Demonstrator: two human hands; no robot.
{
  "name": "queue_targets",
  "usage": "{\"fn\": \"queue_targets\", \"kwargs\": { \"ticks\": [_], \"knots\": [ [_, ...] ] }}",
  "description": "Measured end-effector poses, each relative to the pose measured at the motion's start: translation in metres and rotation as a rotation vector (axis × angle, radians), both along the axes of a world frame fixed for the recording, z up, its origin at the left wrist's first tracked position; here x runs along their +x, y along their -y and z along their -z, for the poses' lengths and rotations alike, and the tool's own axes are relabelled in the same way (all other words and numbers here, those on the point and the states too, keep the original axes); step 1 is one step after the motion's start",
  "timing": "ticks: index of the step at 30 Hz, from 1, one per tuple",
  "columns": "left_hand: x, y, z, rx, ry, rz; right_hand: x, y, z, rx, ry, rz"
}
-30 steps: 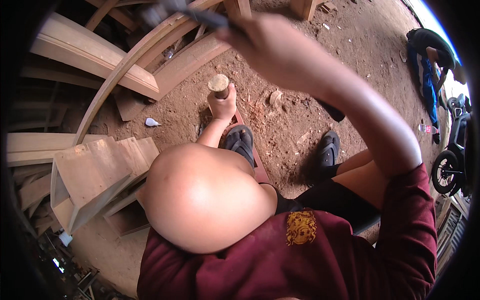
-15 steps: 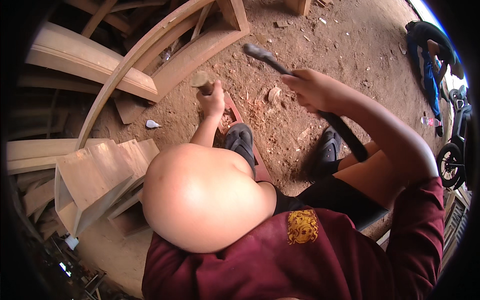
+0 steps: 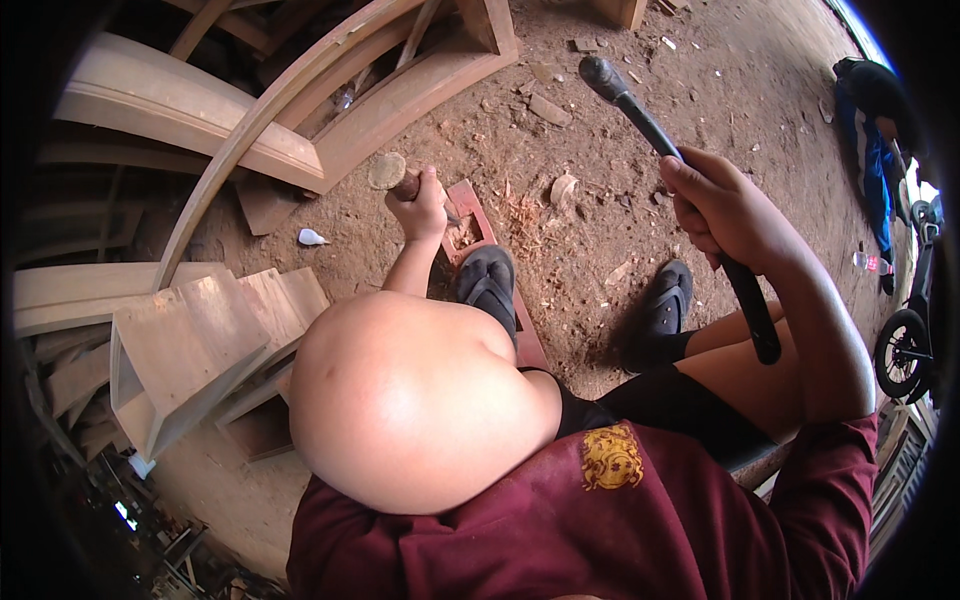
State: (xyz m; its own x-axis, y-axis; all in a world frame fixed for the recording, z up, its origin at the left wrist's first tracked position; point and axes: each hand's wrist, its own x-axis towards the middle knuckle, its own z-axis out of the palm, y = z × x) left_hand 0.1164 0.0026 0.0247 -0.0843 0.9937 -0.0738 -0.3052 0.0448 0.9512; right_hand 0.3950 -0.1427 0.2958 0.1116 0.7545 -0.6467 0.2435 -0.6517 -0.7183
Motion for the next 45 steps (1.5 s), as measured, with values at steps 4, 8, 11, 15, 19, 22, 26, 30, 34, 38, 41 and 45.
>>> {"fn": "queue_targets", "kwargs": {
  "ticks": [4, 8, 11, 15, 19, 22, 26, 30, 34, 38, 41, 45],
  "knots": [
    [0.002, 0.002, -0.006, 0.039, -0.007, 0.086, -0.003, -0.002, -0.006, -0.017, -0.009, -0.048],
    [0.001, 0.006, -0.002, 0.108, -0.171, 0.136, -0.016, -0.001, -0.011, 0.054, 0.050, -0.057],
    [0.016, 0.014, -0.001, 0.118, -0.249, 0.160, -0.027, -0.007, -0.023, 0.286, 0.195, -0.127],
    [0.010, 0.011, -0.005, 0.121, -0.311, 0.174, -0.043, -0.038, -0.066, 0.765, 0.406, -0.166],
    [0.003, 0.010, -0.009, 0.170, -0.394, 0.125, -0.085, -0.065, -0.073, 1.171, 0.415, -0.125],
    [0.029, 0.014, -0.008, 0.274, -0.387, 0.199, -0.102, -0.068, 0.008, 1.016, 0.501, -0.088],
    [0.026, 0.036, 0.011, 0.371, -0.523, 0.138, -0.103, -0.058, 0.087, 0.264, 0.580, -0.705],
    [0.011, 0.020, 0.022, 0.227, -0.475, 0.208, -0.095, -0.064, 0.060, 0.497, 0.482, -0.532],
    [-0.007, 0.018, 0.020, 0.103, -0.140, 0.111, -0.085, -0.075, -0.014, 0.702, 0.401, -0.347],
    [-0.011, 0.010, 0.002, 0.100, 0.067, 0.113, -0.070, -0.067, -0.047, 0.699, 0.157, -0.192],
    [-0.013, 0.004, 0.003, 0.097, 0.001, 0.120, -0.072, -0.057, -0.046, 0.529, -0.055, -0.055],
    [-0.004, 0.007, 0.001, 0.082, -0.014, 0.101, -0.078, -0.055, -0.034, 0.577, 0.079, -0.128]
  ]
}}
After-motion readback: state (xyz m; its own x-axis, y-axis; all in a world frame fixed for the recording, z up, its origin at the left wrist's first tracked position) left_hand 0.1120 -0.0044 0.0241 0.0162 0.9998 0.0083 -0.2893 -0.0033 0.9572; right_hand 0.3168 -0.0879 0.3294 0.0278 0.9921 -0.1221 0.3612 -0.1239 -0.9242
